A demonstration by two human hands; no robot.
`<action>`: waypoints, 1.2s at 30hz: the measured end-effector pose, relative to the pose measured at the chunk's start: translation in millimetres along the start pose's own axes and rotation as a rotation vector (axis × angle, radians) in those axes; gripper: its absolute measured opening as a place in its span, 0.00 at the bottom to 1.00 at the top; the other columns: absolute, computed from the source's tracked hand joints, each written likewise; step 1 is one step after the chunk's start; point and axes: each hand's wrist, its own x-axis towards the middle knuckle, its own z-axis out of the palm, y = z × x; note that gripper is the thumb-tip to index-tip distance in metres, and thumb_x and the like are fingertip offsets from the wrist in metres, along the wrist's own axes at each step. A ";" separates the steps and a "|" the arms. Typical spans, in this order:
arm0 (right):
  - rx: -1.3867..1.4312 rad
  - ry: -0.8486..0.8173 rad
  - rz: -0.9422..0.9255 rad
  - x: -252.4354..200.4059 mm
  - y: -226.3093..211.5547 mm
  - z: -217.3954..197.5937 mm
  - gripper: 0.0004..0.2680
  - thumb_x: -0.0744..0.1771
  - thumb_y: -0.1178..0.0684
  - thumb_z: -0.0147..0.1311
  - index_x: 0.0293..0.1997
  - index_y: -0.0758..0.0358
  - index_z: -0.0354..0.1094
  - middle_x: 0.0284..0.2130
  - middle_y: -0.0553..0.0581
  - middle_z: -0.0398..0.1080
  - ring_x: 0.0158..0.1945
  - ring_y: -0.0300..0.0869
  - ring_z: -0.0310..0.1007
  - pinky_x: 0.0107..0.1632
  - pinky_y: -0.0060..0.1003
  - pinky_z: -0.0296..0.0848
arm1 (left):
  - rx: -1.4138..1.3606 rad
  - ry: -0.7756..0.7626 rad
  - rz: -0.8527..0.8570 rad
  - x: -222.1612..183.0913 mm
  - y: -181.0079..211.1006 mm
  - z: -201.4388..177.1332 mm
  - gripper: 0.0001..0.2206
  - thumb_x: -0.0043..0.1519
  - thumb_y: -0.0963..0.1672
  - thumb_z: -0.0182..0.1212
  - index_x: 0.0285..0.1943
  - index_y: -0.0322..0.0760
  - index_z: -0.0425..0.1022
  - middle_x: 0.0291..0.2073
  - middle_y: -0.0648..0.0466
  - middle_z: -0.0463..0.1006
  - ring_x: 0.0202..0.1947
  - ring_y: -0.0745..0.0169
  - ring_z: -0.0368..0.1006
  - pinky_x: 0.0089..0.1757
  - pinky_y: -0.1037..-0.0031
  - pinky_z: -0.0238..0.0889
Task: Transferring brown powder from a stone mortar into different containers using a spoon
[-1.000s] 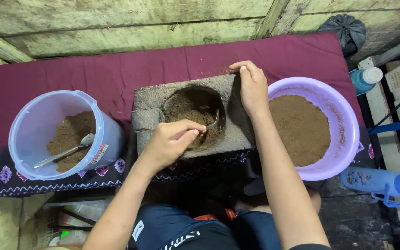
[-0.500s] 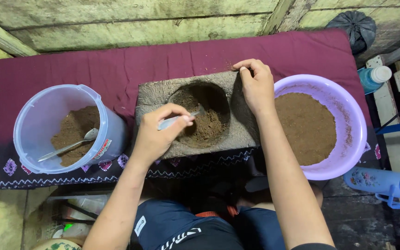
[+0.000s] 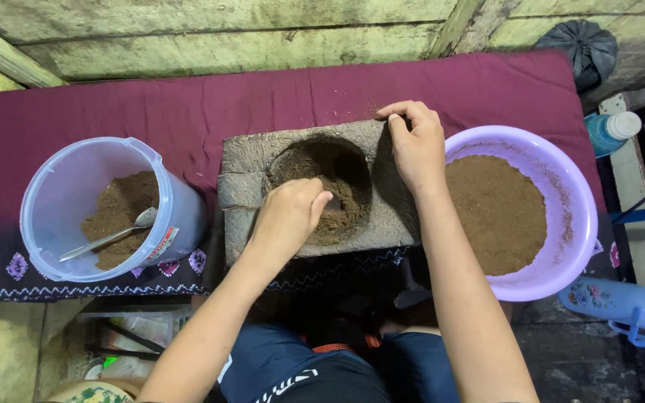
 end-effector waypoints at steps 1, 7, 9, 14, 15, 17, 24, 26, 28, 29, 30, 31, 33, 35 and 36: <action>0.002 -0.006 0.002 -1.0 0.5 0.9 0.07 0.67 0.56 0.51 0.40 0.48 0.77 0.35 0.50 0.72 0.49 0.47 0.69 0.58 0.42 0.66 | 0.000 -0.002 -0.006 0.7 -0.6 -5.3 0.13 0.69 0.47 0.52 0.34 0.36 0.75 0.25 0.46 0.78 0.32 0.47 0.79 0.34 0.62 0.72; 0.009 -0.003 -0.021 -1.1 -2.4 -1.5 0.07 0.67 0.56 0.51 0.40 0.48 0.77 0.35 0.52 0.71 0.50 0.49 0.69 0.58 0.44 0.66 | 0.207 0.129 -0.103 11.4 -4.8 -34.6 0.12 0.71 0.45 0.55 0.35 0.38 0.76 0.25 0.49 0.77 0.30 0.53 0.78 0.35 0.69 0.72; 0.007 0.007 -0.012 0.4 -3.8 -1.1 0.07 0.67 0.56 0.51 0.40 0.47 0.77 0.35 0.50 0.71 0.50 0.46 0.69 0.58 0.42 0.66 | 0.113 -0.089 -0.109 15.3 -12.7 -20.4 0.10 0.68 0.44 0.56 0.35 0.36 0.77 0.23 0.46 0.79 0.29 0.50 0.79 0.33 0.65 0.72; 0.025 0.034 -0.030 -0.7 -0.2 0.7 0.07 0.66 0.57 0.52 0.39 0.48 0.77 0.34 0.52 0.72 0.49 0.49 0.70 0.58 0.44 0.66 | 0.131 -0.042 -0.093 11.2 -6.8 -17.3 0.08 0.66 0.46 0.59 0.37 0.38 0.77 0.26 0.47 0.79 0.31 0.49 0.79 0.34 0.64 0.72; 0.024 0.036 -0.029 -1.6 2.6 1.0 0.07 0.66 0.57 0.52 0.39 0.48 0.77 0.35 0.52 0.72 0.49 0.49 0.70 0.58 0.45 0.66 | 0.060 -0.052 -0.164 10.4 -7.1 -16.6 0.08 0.68 0.46 0.58 0.41 0.41 0.80 0.29 0.51 0.80 0.32 0.57 0.79 0.36 0.72 0.72; 0.027 0.042 -0.028 -2.2 0.9 0.2 0.07 0.66 0.57 0.52 0.38 0.48 0.77 0.35 0.51 0.72 0.49 0.48 0.70 0.58 0.44 0.66 | -0.050 -0.002 -0.158 9.9 0.5 -36.6 0.08 0.67 0.46 0.58 0.42 0.40 0.80 0.30 0.49 0.81 0.35 0.52 0.80 0.37 0.67 0.72; 0.005 0.018 -0.063 0.3 7.8 1.9 0.07 0.67 0.57 0.51 0.39 0.47 0.78 0.35 0.51 0.72 0.48 0.47 0.70 0.57 0.42 0.67 | -0.068 0.097 -0.074 10.0 -22.9 -22.8 0.09 0.69 0.46 0.54 0.43 0.40 0.79 0.30 0.47 0.80 0.37 0.44 0.79 0.39 0.60 0.73; 0.008 0.018 -0.067 1.1 7.1 2.1 0.07 0.67 0.57 0.51 0.39 0.47 0.77 0.35 0.51 0.72 0.48 0.47 0.70 0.57 0.42 0.67 | -0.066 0.112 -0.069 8.2 -23.5 -25.4 0.10 0.69 0.46 0.54 0.43 0.41 0.80 0.29 0.47 0.79 0.37 0.44 0.79 0.39 0.60 0.73; 0.009 0.016 -0.067 -0.1 6.7 2.2 0.07 0.67 0.57 0.52 0.39 0.47 0.77 0.35 0.51 0.72 0.48 0.48 0.70 0.57 0.43 0.67 | -0.067 0.124 -0.067 5.7 -24.2 -24.8 0.10 0.69 0.47 0.54 0.43 0.43 0.81 0.29 0.47 0.78 0.37 0.44 0.78 0.39 0.59 0.72; 0.018 0.027 -0.062 -0.3 5.9 2.1 0.07 0.66 0.57 0.52 0.39 0.47 0.77 0.34 0.51 0.72 0.47 0.48 0.70 0.57 0.43 0.67 | -0.043 0.116 -0.074 5.4 -25.1 -23.8 0.10 0.69 0.47 0.54 0.42 0.43 0.81 0.28 0.47 0.78 0.37 0.44 0.78 0.39 0.59 0.72; 0.027 0.038 -0.057 -0.5 5.0 1.9 0.07 0.66 0.58 0.52 0.39 0.48 0.77 0.34 0.52 0.72 0.47 0.48 0.70 0.57 0.43 0.67 | -0.019 0.108 -0.080 5.2 -25.7 -22.9 0.10 0.69 0.47 0.54 0.41 0.43 0.81 0.28 0.47 0.77 0.36 0.44 0.78 0.39 0.58 0.72; 0.026 0.040 -0.059 -0.9 5.7 1.9 0.07 0.66 0.58 0.52 0.39 0.48 0.77 0.34 0.52 0.72 0.47 0.48 0.70 0.57 0.43 0.67 | -0.019 0.110 -0.078 5.3 -28.8 -19.1 0.10 0.69 0.47 0.54 0.41 0.43 0.81 0.28 0.47 0.77 0.36 0.44 0.78 0.39 0.58 0.72; 0.003 0.020 -0.063 -1.0 6.4 1.5 0.07 0.67 0.57 0.52 0.40 0.47 0.77 0.35 0.51 0.72 0.48 0.47 0.70 0.58 0.42 0.67 | -0.024 0.085 -0.153 5.7 -34.7 -11.7 0.13 0.70 0.48 0.52 0.40 0.43 0.81 0.27 0.49 0.79 0.34 0.49 0.79 0.38 0.62 0.72; 0.007 0.024 -0.056 -2.2 2.9 0.1 0.07 0.66 0.57 0.52 0.39 0.47 0.77 0.35 0.50 0.72 0.48 0.47 0.70 0.58 0.42 0.66 | -0.051 0.080 -0.236 5.9 -29.5 -14.4 0.13 0.71 0.47 0.52 0.41 0.41 0.82 0.26 0.50 0.78 0.31 0.52 0.78 0.38 0.65 0.72; 0.013 0.028 -0.045 -3.1 1.0 -0.4 0.07 0.66 0.57 0.52 0.39 0.48 0.78 0.36 0.50 0.73 0.48 0.47 0.70 0.58 0.42 0.66 | -0.078 0.071 -0.321 5.6 -26.8 -16.0 0.13 0.71 0.45 0.51 0.41 0.40 0.82 0.24 0.50 0.77 0.29 0.56 0.76 0.37 0.69 0.71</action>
